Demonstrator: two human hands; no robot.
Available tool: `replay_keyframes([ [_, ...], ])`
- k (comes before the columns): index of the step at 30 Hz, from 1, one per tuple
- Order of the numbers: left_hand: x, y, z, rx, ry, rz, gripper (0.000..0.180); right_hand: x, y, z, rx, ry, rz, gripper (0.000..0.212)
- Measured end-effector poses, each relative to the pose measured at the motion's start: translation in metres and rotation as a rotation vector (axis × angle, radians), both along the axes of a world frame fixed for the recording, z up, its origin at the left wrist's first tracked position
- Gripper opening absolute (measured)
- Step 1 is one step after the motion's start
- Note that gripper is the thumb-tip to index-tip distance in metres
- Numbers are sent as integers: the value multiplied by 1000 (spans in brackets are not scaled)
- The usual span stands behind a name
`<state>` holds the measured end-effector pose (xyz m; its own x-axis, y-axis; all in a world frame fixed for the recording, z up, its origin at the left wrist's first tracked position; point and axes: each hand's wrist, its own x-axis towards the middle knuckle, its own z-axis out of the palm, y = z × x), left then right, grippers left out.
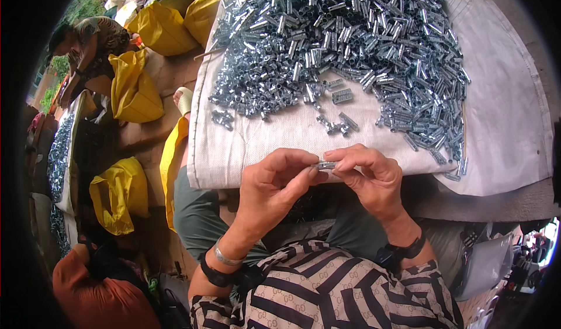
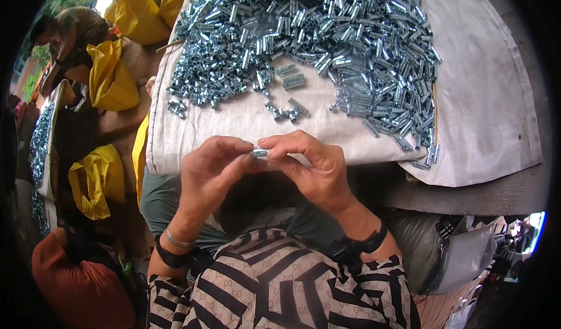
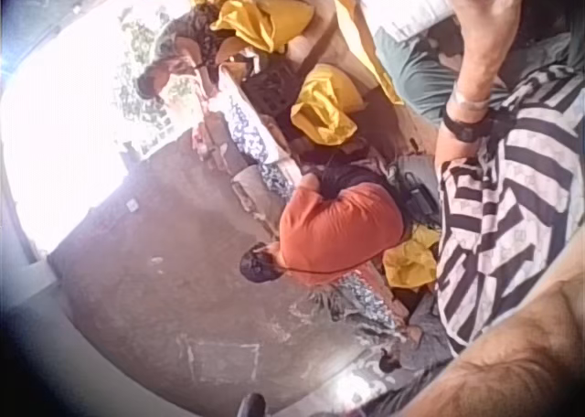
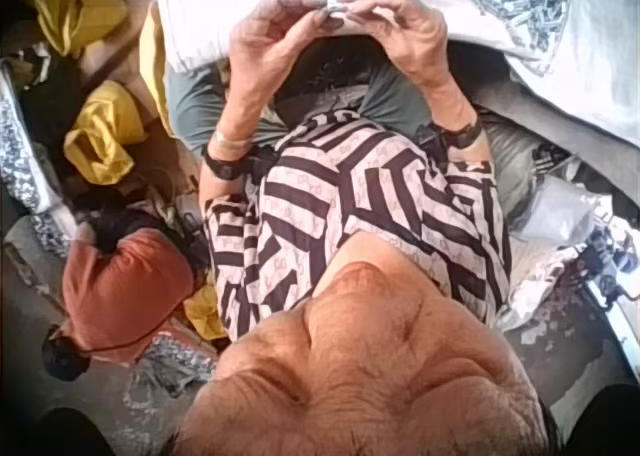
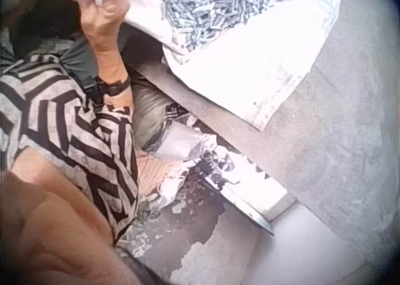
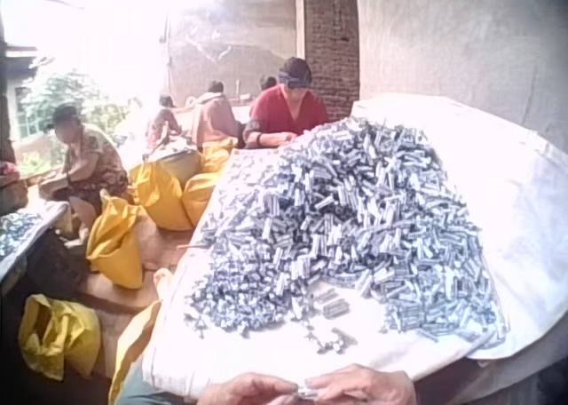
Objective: Inspect and sort small metal hardware components from a large pile into a storage bag.
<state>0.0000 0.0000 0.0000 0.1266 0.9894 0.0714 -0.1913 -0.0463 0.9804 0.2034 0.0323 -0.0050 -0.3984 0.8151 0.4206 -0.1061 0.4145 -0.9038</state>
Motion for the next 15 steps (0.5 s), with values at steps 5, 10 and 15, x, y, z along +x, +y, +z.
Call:
replay_keyframes([
  [5, -16, 11, 9, -63, -35, -252, 27, 7, 4, 5, -375, 198, 172, 11],
  [10, -30, 26, 16, -286, -178, -633, 31, 6, -6, 8, -593, 162, 410, 9],
  [15, -31, 38, 32, -26, 497, -377, 36, 17, 24, 24, -91, -262, 198, 18],
])
